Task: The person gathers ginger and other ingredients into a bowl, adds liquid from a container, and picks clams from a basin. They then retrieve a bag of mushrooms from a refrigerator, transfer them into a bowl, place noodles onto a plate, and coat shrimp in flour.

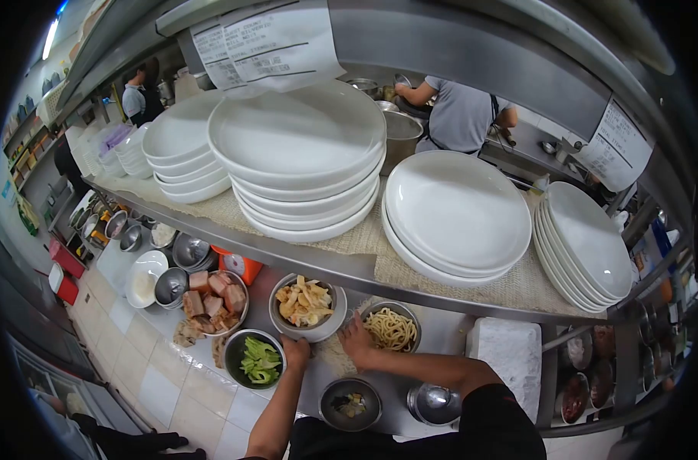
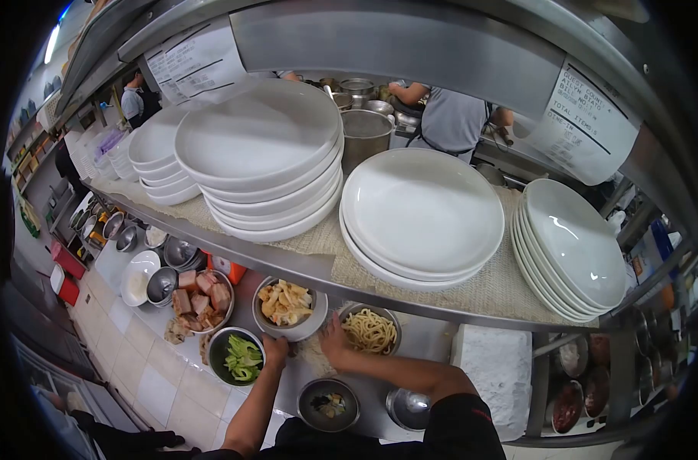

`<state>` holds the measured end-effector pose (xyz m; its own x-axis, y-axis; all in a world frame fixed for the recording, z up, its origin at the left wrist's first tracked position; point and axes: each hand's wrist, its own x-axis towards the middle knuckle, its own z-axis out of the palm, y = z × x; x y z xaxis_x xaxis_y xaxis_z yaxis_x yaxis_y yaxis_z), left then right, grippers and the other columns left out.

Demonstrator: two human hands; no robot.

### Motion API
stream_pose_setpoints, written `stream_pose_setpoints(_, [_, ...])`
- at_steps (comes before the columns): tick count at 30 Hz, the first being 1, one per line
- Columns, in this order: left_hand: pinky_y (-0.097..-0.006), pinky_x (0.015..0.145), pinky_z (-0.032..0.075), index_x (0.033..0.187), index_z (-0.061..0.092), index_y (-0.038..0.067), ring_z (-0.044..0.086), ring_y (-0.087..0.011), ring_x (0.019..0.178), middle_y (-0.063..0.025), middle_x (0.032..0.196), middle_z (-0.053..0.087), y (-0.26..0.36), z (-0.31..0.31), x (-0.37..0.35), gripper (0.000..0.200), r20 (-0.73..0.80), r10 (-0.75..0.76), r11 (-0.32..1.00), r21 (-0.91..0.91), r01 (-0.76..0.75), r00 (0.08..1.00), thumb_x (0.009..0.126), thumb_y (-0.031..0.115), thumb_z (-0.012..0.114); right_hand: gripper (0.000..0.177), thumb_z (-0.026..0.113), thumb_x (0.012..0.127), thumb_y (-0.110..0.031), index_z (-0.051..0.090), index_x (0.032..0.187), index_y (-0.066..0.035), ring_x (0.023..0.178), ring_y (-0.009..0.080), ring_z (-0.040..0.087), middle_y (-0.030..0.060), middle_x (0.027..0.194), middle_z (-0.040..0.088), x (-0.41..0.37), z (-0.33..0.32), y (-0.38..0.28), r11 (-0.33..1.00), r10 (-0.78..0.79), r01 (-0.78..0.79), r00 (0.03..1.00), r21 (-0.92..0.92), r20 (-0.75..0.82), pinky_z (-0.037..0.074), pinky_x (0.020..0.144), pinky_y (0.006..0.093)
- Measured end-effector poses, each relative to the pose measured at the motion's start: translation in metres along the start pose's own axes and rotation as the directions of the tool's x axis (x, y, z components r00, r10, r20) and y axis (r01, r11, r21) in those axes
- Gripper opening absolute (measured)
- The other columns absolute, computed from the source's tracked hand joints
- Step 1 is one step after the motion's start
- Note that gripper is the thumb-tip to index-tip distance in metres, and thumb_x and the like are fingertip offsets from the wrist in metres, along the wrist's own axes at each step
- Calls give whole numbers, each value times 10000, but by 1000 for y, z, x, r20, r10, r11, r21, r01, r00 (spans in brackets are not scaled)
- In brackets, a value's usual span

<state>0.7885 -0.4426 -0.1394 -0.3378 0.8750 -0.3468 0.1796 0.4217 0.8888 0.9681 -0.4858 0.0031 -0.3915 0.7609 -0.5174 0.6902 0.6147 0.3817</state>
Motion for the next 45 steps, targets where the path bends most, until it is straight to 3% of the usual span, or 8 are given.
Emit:
stream_pose_setpoints(1, [-356,959,367,1207,320,-79,500,-373,1093,-283,1160,486,-7,2,6,564,5,-2,1000,0,2,1000,692,25,524,1104,793,509,-495,284,1375,-36,1252,340,326,141,1241,487,-3,0,-3,999,44,-43,998,18,-46,10,1061,591])
stream_pose_setpoints(3, [-360,573,507,1098,328,-98,601,-286,737,-230,955,533,-19,7,13,439,-52,101,994,55,-98,994,712,-13,518,1112,793,512,-488,255,1391,-72,1245,343,339,147,1233,496,-5,1,-5,1000,14,-14,1000,28,-12,9,1060,592])
stream_pose_setpoints(15, [-381,994,338,1155,360,-142,446,-436,1139,-357,1153,467,-5,11,8,515,57,150,988,18,-152,987,709,55,527,1117,793,489,-508,248,1408,-184,1192,325,435,165,1230,517,-19,38,40,951,162,-173,985,257,66,90,1021,631])
stream_pose_setpoints(16, [-382,882,441,1137,374,-123,543,-399,1027,-321,1095,514,-8,14,10,477,95,243,969,14,-245,965,707,29,515,1127,795,479,-515,249,1408,-187,1190,322,437,175,1247,500,-19,41,43,953,152,-167,985,254,77,88,1020,633])
stream_pose_setpoints(17, [-370,673,521,1115,380,-104,620,-331,843,-273,1016,553,33,7,-18,431,217,80,992,-116,-55,973,714,6,495,1110,792,487,-506,256,1406,-187,1190,319,436,183,1260,483,-26,36,44,958,146,-163,985,237,90,92,1019,632])
stream_pose_setpoints(18, [-324,486,513,1102,376,-96,629,-258,688,-230,967,570,38,16,-27,406,57,119,984,-142,-110,991,716,-24,477,1107,792,486,-502,259,1405,-191,1187,317,437,181,1259,481,-26,41,43,956,140,-155,987,248,78,95,1023,625])
stream_pose_setpoints(41, [-331,552,578,1178,297,-85,627,-295,802,-234,1095,514,85,99,0,452,356,-20,953,-276,126,934,749,-66,440,1109,760,483,-545,261,1399,-168,1169,328,458,220,1305,412,-49,52,72,766,324,-353,934,538,151,186,1007,580])
stream_pose_setpoints(45, [-329,564,580,1171,313,-81,627,-299,805,-231,1088,519,87,89,2,444,464,1,939,-306,160,886,748,-69,449,775,699,612,-344,420,1309,-153,1168,285,468,121,1257,514,-84,68,109,618,477,-226,869,753,-131,237,1037,522])
